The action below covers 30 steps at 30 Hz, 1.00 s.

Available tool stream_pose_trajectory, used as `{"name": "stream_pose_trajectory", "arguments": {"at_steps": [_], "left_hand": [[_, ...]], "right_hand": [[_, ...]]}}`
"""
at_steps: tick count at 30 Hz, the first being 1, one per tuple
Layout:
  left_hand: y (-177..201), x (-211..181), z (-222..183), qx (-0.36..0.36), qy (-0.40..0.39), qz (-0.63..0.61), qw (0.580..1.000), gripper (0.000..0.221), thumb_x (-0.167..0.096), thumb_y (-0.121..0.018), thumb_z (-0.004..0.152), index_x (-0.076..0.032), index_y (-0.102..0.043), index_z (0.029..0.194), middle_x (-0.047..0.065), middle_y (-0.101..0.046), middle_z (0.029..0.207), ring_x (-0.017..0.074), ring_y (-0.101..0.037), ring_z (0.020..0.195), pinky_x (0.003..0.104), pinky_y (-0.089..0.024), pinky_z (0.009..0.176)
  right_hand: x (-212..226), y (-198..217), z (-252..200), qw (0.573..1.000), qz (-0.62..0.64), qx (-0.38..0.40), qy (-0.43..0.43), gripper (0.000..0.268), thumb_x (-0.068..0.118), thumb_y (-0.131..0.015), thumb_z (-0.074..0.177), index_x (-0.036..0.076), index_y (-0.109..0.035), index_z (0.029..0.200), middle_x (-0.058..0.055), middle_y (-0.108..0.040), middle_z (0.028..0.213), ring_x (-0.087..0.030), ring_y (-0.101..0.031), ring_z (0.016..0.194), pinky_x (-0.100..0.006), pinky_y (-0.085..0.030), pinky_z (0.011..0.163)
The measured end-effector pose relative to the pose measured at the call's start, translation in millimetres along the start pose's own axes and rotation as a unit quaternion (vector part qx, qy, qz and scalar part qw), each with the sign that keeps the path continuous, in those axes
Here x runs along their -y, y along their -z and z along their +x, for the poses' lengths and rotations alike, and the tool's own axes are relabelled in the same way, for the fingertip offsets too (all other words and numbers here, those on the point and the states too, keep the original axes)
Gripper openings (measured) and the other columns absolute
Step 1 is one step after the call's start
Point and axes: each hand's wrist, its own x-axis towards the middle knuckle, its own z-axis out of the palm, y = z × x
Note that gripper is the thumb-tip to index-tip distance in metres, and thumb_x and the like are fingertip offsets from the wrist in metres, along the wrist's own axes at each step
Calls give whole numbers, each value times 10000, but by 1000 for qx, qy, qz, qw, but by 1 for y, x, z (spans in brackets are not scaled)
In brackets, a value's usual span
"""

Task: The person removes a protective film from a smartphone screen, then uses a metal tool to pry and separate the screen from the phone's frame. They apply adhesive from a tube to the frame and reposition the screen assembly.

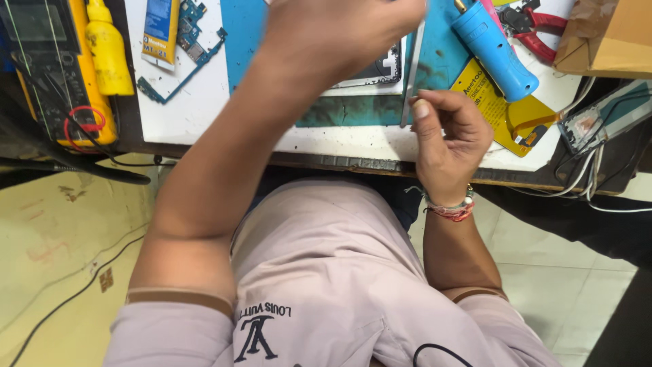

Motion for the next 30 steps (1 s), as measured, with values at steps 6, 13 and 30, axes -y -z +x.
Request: {"name": "stream_pose_trajectory", "arguments": {"at_steps": [6,13,30], "left_hand": [[86,-14,-47,-66,240,-315,916,416,-33,-853,1061,-37,-522,1312,78,-610,1233,186,-626,1141,306,-493,1062],[81,-27,-108,-139,281,-441,841,930,60,-820,941,-161,-228,1624,8,-459,1497,149,-499,1365,296,-436,1195],[58,-19,-156,-103,260,-554,784,698,-66,-802,980,-194,-340,1488,110,-257,1701,190,-270,1567,356,-271,1322]], "right_hand": [[31,-41,18,973,-163,80,142,337,49,-848,947,13,-671,1232,-117,-692,1130,-135,-624,805,-255,-514,709],[47,-95,43,900,-270,114,324,479,99,-924,899,94,-645,1289,-75,-692,1213,-261,-672,917,-345,-548,772],[39,-93,16,975,12,189,-113,268,63,-722,1023,-33,-622,1253,-2,-685,899,-14,-552,755,-187,-433,669]]}}
